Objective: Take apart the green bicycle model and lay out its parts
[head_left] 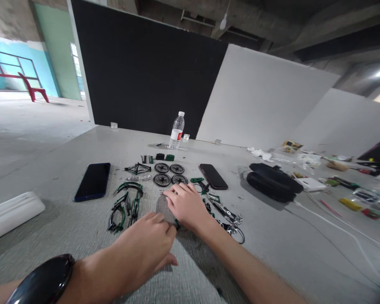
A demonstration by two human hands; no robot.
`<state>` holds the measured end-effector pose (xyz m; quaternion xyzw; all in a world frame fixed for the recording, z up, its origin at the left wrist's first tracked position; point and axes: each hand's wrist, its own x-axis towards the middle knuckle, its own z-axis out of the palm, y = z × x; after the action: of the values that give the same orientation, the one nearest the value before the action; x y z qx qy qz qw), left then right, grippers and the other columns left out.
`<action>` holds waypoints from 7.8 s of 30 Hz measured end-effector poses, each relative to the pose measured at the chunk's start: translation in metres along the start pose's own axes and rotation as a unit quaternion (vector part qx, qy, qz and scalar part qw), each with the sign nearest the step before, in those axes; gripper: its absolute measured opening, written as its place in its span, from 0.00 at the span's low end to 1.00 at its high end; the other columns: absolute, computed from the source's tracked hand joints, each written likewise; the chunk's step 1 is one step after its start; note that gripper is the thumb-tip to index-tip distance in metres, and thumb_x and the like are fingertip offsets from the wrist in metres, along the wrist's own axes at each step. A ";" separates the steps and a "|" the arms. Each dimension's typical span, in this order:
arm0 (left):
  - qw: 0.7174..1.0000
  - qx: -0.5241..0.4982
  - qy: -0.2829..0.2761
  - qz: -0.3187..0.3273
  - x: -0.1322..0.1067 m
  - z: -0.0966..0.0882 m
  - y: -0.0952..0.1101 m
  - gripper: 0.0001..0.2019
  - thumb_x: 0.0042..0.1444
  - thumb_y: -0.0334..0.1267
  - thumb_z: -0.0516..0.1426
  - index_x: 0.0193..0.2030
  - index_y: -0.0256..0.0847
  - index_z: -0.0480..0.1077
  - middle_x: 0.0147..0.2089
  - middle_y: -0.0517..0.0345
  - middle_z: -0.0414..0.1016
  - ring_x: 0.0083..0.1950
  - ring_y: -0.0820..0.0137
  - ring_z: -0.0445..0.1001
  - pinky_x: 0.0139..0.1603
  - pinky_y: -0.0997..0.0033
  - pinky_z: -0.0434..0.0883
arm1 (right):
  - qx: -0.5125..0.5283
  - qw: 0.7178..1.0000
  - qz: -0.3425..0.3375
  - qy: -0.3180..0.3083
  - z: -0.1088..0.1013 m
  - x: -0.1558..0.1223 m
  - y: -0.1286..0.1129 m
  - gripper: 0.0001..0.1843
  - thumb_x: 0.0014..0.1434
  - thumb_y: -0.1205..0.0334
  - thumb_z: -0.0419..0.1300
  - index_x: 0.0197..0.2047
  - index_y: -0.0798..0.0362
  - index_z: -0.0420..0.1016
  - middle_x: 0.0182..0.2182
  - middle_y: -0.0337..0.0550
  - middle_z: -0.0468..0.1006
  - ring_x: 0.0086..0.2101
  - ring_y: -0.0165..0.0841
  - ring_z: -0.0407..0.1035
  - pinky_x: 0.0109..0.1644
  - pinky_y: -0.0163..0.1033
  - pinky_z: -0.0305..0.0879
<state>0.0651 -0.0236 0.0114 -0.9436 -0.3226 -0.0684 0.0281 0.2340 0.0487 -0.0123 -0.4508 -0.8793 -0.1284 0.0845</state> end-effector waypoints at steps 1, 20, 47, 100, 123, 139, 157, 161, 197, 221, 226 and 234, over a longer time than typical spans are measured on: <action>1.000 -0.001 0.005 -0.002 0.000 0.000 0.000 0.13 0.60 0.48 0.63 0.38 0.38 0.75 0.38 0.55 0.77 0.41 0.60 0.75 0.44 0.63 0.67 | 0.001 1.000 -0.001 -0.001 0.000 0.000 0.000 0.14 0.69 0.64 0.51 0.50 0.50 0.77 0.42 0.46 0.78 0.44 0.38 0.67 0.49 0.45 0.52; 0.999 -0.005 -0.028 -0.019 0.000 -0.003 0.002 0.11 0.61 0.46 0.63 0.40 0.40 0.76 0.40 0.55 0.78 0.42 0.60 0.74 0.46 0.63 0.66 | 0.018 1.000 0.014 0.002 0.001 0.000 -0.002 0.15 0.68 0.64 0.52 0.51 0.48 0.77 0.43 0.44 0.78 0.44 0.38 0.68 0.48 0.45 0.53; 0.999 0.021 -0.023 -0.008 -0.001 0.002 0.002 0.13 0.62 0.48 0.62 0.41 0.39 0.77 0.40 0.54 0.78 0.42 0.61 0.74 0.45 0.64 0.66 | 0.078 0.990 0.035 0.108 0.021 0.007 -0.001 0.13 0.64 0.70 0.56 0.49 0.48 0.76 0.47 0.44 0.76 0.47 0.39 0.67 0.51 0.46 0.57; 1.000 0.017 -0.007 -0.018 -0.002 0.000 0.004 0.08 0.61 0.44 0.62 0.37 0.41 0.76 0.39 0.55 0.78 0.40 0.60 0.73 0.44 0.64 0.66 | 0.106 0.991 0.027 0.073 0.017 0.006 -0.001 0.15 0.65 0.72 0.52 0.49 0.49 0.76 0.47 0.44 0.75 0.46 0.37 0.67 0.49 0.45 0.57; 1.000 0.016 -0.007 -0.024 -0.003 0.001 0.003 0.09 0.60 0.43 0.62 0.39 0.40 0.75 0.40 0.55 0.78 0.40 0.61 0.74 0.44 0.64 0.67 | 0.103 0.992 0.028 0.067 0.017 0.006 -0.002 0.15 0.65 0.72 0.53 0.49 0.49 0.76 0.48 0.45 0.75 0.47 0.38 0.66 0.50 0.45 0.58; 1.000 0.020 -0.006 -0.018 -0.003 -0.001 0.003 0.08 0.60 0.43 0.62 0.40 0.41 0.76 0.42 0.54 0.78 0.42 0.59 0.74 0.47 0.62 0.68 | 0.103 0.993 0.017 0.052 0.018 0.005 -0.001 0.24 0.62 0.76 0.51 0.55 0.46 0.75 0.50 0.45 0.73 0.46 0.38 0.66 0.51 0.45 0.58; 1.000 0.026 -0.009 -0.007 -0.003 0.001 0.003 0.12 0.60 0.46 0.63 0.41 0.38 0.76 0.41 0.55 0.77 0.40 0.60 0.74 0.43 0.62 0.67 | 0.098 0.994 0.021 0.053 0.016 0.005 -0.001 0.20 0.63 0.74 0.52 0.53 0.47 0.75 0.50 0.45 0.73 0.47 0.38 0.66 0.50 0.45 0.57; 0.999 0.036 -0.006 -0.008 -0.003 0.001 0.003 0.11 0.60 0.46 0.64 0.39 0.39 0.75 0.39 0.56 0.76 0.40 0.60 0.74 0.43 0.62 0.66 | 0.091 0.993 0.029 0.070 0.016 0.006 0.000 0.19 0.63 0.74 0.53 0.52 0.47 0.76 0.49 0.44 0.74 0.47 0.38 0.67 0.50 0.45 0.57; 0.999 0.026 -0.016 -0.013 -0.003 0.001 0.003 0.09 0.63 0.44 0.59 0.39 0.43 0.76 0.41 0.56 0.78 0.41 0.61 0.74 0.45 0.64 0.68 | 0.087 0.995 0.034 0.023 0.012 0.004 0.006 0.23 0.64 0.72 0.52 0.56 0.44 0.77 0.52 0.46 0.73 0.47 0.39 0.66 0.52 0.46 0.54; 0.999 0.029 -0.016 -0.016 -0.003 -0.002 0.004 0.07 0.61 0.43 0.61 0.38 0.42 0.76 0.39 0.57 0.77 0.40 0.61 0.73 0.43 0.64 0.67 | 0.082 0.995 0.032 0.051 0.015 0.004 0.009 0.22 0.63 0.72 0.52 0.54 0.44 0.77 0.49 0.45 0.75 0.47 0.40 0.67 0.50 0.47 0.57; 1.000 0.021 -0.006 -0.010 -0.004 0.001 0.002 0.10 0.63 0.45 0.59 0.41 0.41 0.76 0.40 0.56 0.77 0.40 0.61 0.73 0.44 0.64 0.67 | 0.084 0.995 0.033 0.050 0.015 0.003 0.008 0.22 0.64 0.72 0.51 0.54 0.45 0.77 0.49 0.45 0.74 0.47 0.40 0.67 0.51 0.47 0.57; 1.000 0.020 0.007 -0.013 -0.004 0.005 0.002 0.08 0.62 0.44 0.59 0.39 0.43 0.76 0.39 0.56 0.77 0.40 0.61 0.73 0.43 0.64 0.66 | 0.080 0.995 0.035 0.047 0.015 0.004 0.008 0.23 0.63 0.72 0.51 0.54 0.44 0.77 0.49 0.45 0.75 0.47 0.40 0.67 0.51 0.48 0.57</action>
<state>0.0633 -0.0272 0.0055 -0.9380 -0.3362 -0.0690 0.0481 0.2379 0.0607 -0.0248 -0.4662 -0.8657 -0.0755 0.1658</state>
